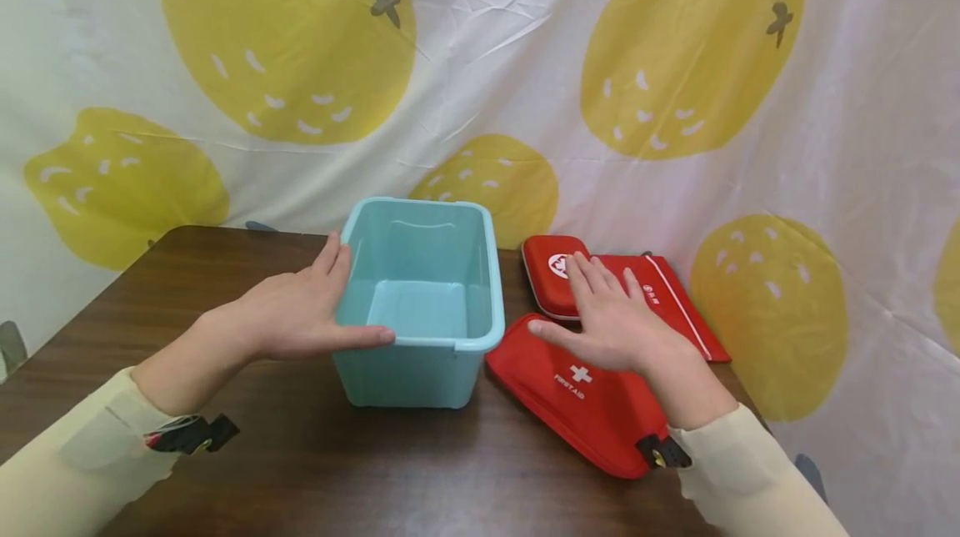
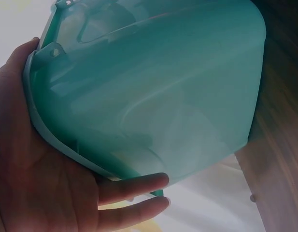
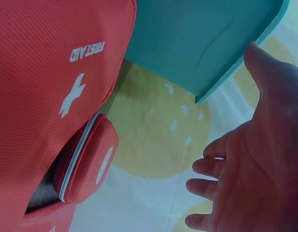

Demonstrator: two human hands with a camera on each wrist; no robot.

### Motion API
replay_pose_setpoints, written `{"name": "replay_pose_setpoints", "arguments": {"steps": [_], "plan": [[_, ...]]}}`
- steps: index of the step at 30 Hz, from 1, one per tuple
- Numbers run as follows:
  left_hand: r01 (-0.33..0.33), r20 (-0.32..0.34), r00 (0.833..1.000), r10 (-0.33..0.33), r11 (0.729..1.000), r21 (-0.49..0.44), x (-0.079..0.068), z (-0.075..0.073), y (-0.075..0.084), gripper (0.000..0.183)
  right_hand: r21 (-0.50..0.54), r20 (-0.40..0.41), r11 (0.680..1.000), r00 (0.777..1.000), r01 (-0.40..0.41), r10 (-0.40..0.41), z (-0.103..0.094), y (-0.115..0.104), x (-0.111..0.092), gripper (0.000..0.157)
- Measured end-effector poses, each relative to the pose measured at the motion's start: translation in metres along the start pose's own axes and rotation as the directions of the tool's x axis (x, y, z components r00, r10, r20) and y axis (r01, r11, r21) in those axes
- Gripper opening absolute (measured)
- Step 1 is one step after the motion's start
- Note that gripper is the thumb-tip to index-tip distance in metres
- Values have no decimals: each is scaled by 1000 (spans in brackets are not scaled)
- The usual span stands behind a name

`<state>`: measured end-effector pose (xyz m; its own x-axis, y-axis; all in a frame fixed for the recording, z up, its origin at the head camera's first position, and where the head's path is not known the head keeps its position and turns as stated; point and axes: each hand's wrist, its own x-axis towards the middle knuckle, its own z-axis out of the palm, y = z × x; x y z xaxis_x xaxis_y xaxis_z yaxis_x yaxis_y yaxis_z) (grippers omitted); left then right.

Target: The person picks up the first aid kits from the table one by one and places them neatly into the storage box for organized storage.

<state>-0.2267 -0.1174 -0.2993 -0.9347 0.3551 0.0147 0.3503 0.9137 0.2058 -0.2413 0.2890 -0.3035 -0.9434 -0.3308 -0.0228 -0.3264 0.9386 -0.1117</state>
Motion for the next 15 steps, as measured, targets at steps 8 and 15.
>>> {"name": "replay_pose_setpoints", "arguments": {"steps": [8, 15], "plan": [[19, 26, 999, -18, 999, -36, 0, 1, 0, 147, 20, 0, 1000, 1000, -5, 5, 5, 9, -1, 111], [21, 13, 1000, -20, 999, -50, 1, 3, 0, 147, 72, 118, 997, 992, 38, -46, 13, 20, -3, 84]]}}
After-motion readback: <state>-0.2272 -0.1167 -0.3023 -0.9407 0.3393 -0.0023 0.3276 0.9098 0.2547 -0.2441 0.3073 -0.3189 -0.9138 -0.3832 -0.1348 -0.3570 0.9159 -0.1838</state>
